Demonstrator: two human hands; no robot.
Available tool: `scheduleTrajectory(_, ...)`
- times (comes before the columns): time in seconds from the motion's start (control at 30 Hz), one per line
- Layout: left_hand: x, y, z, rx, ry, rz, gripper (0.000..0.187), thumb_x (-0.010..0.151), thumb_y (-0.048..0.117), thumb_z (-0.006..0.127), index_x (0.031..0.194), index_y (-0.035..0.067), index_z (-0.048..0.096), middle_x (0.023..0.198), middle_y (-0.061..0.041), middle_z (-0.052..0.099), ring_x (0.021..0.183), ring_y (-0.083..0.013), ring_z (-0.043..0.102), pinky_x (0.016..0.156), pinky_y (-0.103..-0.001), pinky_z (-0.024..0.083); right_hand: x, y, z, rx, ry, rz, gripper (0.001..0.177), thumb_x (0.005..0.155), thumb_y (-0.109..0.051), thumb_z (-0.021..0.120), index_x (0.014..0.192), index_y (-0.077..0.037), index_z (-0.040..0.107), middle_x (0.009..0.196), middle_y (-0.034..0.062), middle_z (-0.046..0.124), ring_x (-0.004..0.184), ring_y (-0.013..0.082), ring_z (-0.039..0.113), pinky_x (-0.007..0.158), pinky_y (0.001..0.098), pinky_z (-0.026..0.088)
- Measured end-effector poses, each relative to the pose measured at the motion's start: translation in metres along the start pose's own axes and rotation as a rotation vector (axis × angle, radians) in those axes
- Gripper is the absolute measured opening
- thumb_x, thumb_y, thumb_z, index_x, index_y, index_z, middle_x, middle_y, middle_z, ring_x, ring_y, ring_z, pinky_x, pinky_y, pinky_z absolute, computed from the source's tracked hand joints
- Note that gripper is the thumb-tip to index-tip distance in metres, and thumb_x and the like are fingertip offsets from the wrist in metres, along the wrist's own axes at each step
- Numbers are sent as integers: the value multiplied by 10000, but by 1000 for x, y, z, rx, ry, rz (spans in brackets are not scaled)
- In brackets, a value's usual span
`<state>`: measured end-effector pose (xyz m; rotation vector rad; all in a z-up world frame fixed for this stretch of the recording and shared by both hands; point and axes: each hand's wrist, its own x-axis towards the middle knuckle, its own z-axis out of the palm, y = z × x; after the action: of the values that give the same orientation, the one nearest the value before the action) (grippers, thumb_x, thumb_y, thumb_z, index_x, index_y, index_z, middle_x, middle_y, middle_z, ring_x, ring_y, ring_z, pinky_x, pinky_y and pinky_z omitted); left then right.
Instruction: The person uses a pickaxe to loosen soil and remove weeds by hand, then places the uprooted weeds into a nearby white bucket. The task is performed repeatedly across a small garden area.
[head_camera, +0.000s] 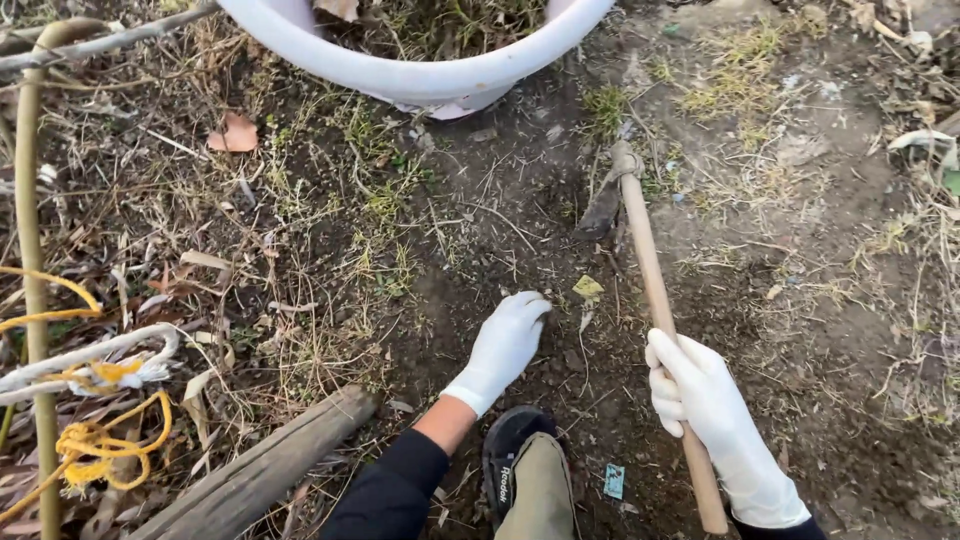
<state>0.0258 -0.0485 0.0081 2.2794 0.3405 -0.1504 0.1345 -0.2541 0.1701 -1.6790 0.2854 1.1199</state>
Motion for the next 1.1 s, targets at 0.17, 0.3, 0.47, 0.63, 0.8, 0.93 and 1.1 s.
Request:
scheduleTrajectory(0.17, 19, 44, 2, 62, -179, 26, 598, 874, 207, 799, 1401, 53, 561, 1535, -322, 400, 1406, -515, 377, 1108, -598, 415, -1, 0, 1, 6, 11, 6, 344, 1073, -301, 510, 827, -60, 498, 506, -10, 272, 368, 105, 226, 279, 302, 287)
scheduleTrajectory(0.3, 17, 1, 51, 163, 67, 319, 206, 839, 62, 786, 1039, 25, 751, 1071, -168, 674, 1006, -403, 578, 937, -512, 510, 0, 4, -4, 13, 5, -2, 346, 1076, -294, 522, 817, -65, 499, 504, -8, 299, 366, 108, 247, 280, 300, 295)
scheduleTrajectory(0.47, 25, 79, -76, -187, -105, -54, 351, 976, -28, 461, 857, 75, 775, 995, -88, 775, 994, -255, 722, 1040, -427, 595, 5, 6, -4, 18, -4, -22, 365, 1066, -301, 533, 793, -63, 488, 507, -2, 292, 367, 110, 244, 281, 300, 289)
scheduleTrajectory(0.63, 75, 124, -196, -248, 564, 483, 195, 960, -36, 618, 789, 50, 653, 836, -54, 682, 844, -211, 677, 883, -374, 588, 6, 4, -4, 15, -29, 5, 380, 1070, -324, 542, 803, -59, 493, 496, 7, 312, 362, 127, 252, 294, 325, 312)
scheduleTrajectory(0.8, 162, 155, -292, -151, 597, 886, 299, 1026, -15, 724, 1194, -20, 476, 1303, -171, 460, 1236, -345, 501, 1051, -303, 301, -2, -14, 12, 55, 7, 96, 391, 1091, -313, 544, 813, -53, 457, 522, 20, 284, 400, 151, 244, 357, 345, 280)
scheduleTrajectory(0.93, 144, 148, -292, -47, 498, 459, 452, 1031, 30, 657, 1469, 35, 545, 1624, -191, 303, 1543, -352, 295, 1287, -504, 335, 9, -6, 2, 52, -16, 125, 399, 1079, -348, 560, 823, -54, 475, 535, 14, 288, 403, 147, 236, 347, 343, 287)
scheduleTrajectory(1.1, 75, 116, -194, -43, 676, 512, 222, 1013, -26, 624, 1229, -60, 662, 1087, -152, 723, 934, -251, 689, 869, -372, 574, -1, -11, -6, -2, -33, 77, 407, 1093, -320, 525, 793, -44, 511, 516, 7, 326, 382, 134, 259, 333, 335, 306)
